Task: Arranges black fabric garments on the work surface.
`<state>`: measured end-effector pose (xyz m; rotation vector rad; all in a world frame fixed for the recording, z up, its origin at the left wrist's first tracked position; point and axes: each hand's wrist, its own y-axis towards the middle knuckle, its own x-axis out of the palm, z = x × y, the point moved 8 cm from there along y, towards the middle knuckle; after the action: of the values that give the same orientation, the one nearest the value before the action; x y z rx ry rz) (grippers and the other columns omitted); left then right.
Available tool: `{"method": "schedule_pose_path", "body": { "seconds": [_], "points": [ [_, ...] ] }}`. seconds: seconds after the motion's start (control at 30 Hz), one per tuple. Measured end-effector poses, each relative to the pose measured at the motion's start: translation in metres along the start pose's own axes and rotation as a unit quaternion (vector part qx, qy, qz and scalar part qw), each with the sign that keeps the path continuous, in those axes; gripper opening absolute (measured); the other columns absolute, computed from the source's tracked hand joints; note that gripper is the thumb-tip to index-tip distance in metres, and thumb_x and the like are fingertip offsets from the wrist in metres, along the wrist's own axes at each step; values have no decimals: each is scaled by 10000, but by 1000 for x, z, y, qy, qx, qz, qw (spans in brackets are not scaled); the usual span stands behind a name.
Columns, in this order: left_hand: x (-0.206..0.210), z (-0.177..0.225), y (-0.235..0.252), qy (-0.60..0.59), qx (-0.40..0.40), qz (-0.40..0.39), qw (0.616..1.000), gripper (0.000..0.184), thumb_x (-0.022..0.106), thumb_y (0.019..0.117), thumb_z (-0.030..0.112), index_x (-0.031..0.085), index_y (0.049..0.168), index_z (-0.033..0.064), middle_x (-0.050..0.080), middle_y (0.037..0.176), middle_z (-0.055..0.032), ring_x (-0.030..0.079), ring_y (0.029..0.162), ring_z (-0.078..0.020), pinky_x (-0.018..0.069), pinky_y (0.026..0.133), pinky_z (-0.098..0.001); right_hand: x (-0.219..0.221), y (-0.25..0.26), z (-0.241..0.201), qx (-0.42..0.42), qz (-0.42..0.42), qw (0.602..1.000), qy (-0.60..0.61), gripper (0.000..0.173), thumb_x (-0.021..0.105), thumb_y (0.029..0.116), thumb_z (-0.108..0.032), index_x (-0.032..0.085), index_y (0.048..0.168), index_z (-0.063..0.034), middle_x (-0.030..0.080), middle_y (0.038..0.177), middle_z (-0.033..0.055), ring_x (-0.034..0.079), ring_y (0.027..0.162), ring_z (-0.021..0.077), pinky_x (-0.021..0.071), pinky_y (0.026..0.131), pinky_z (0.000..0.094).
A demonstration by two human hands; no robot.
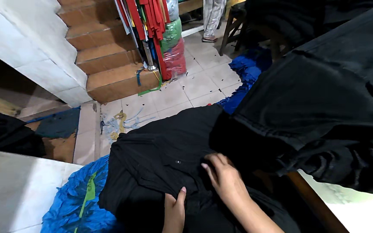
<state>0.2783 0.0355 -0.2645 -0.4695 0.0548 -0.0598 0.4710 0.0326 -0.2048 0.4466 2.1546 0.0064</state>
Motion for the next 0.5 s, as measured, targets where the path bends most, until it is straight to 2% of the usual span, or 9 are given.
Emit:
{"method": "schedule_pose_path", "body": {
  "seconds": [0.07, 0.13, 0.17, 0.23, 0.3, 0.33, 0.4, 0.43, 0.5],
  "points": [
    [1, 1, -1, -6, -8, 1, 1000, 554, 603, 985, 65, 341, 1450, -86, 523, 1382, -212, 541, 1270, -112, 447, 1066, -225, 10, 17, 21, 85, -45, 995, -2, 368, 685, 980, -267, 676, 1239, -6, 672, 1199, 208, 655, 1134, 386, 541, 982, 538],
    [2, 2, -1, -9, -13, 4, 1000, 546, 607, 980, 46, 346, 1442, -84, 532, 1366, -207, 551, 1252, -108, 457, 1051, -225, 21, 26, 29, 122, -106, 986, 46, 380, 692, 980, -281, 680, 1248, -12, 682, 1203, 197, 639, 1175, 362, 500, 1034, 527],
    [1, 2, 0, -8, -12, 5, 1000, 543, 611, 977, 44, 353, 1437, -87, 540, 1355, -208, 559, 1242, -110, 463, 1044, -228, 22, 27, 28, 112, -103, 986, 75, 320, 694, 977, -264, 715, 1197, -32, 707, 1162, 172, 656, 1152, 331, 510, 1023, 513],
    [0, 1, 0, -6, -8, 6, 1000, 529, 612, 978, 62, 370, 1427, -81, 556, 1335, -197, 572, 1223, -102, 480, 1029, -231, 18, 19, 21, 40, -47, 992, 112, 194, 677, 966, -230, 769, 1078, -101, 718, 1025, 87, 672, 1035, 248, 555, 925, 453],
    [-1, 1, -1, -13, -13, 1, 1000, 522, 586, 1008, 127, 373, 1443, -67, 553, 1354, -187, 568, 1235, -106, 483, 1035, -252, 8, 3, 4, -58, -23, 988, 140, 173, 636, 962, -191, 782, 1039, -139, 726, 1010, 25, 693, 989, 159, 595, 875, 362],
    [-1, 2, -2, -19, -18, -1, 1000, 520, 569, 1026, 172, 379, 1451, -58, 557, 1366, -177, 573, 1236, -101, 491, 1033, -261, 6, -9, -7, -106, -50, 980, 159, 170, 622, 973, -171, 777, 1029, -131, 733, 1018, 31, 704, 985, 150, 605, 872, 343],
    [2, 11, -6, -20, -2, -15, 1000, 516, 560, 1038, 205, 384, 1434, -74, 561, 1345, -157, 576, 1205, -68, 490, 1016, -228, 9, -35, -32, -169, -169, 956, 172, 157, 618, 982, -124, 766, 1024, -94, 736, 1024, 97, 711, 996, 242, 592, 897, 416],
    [3, 14, -6, -23, 17, -23, 999, 533, 588, 1019, 176, 377, 1419, -106, 564, 1324, -182, 582, 1193, -82, 487, 1022, -233, 12, -44, -42, -176, -233, 943, 159, 162, 609, 983, -103, 760, 1034, -77, 734, 1040, 135, 706, 1014, 300, 570, 914, 462],
    [4, 11, -4, -11, 35, -15, 999, 528, 688, 944, 112, 435, 1349, -111, 642, 1207, -164, 647, 1105, -78, 533, 980, -240, 16, -46, -51, -159, -314, 927, 130, 191, 588, 1009, -137, 744, 1069, -44, 727, 1079, 175, 693, 1061, 343, 535, 970, 486]
  ]
}}
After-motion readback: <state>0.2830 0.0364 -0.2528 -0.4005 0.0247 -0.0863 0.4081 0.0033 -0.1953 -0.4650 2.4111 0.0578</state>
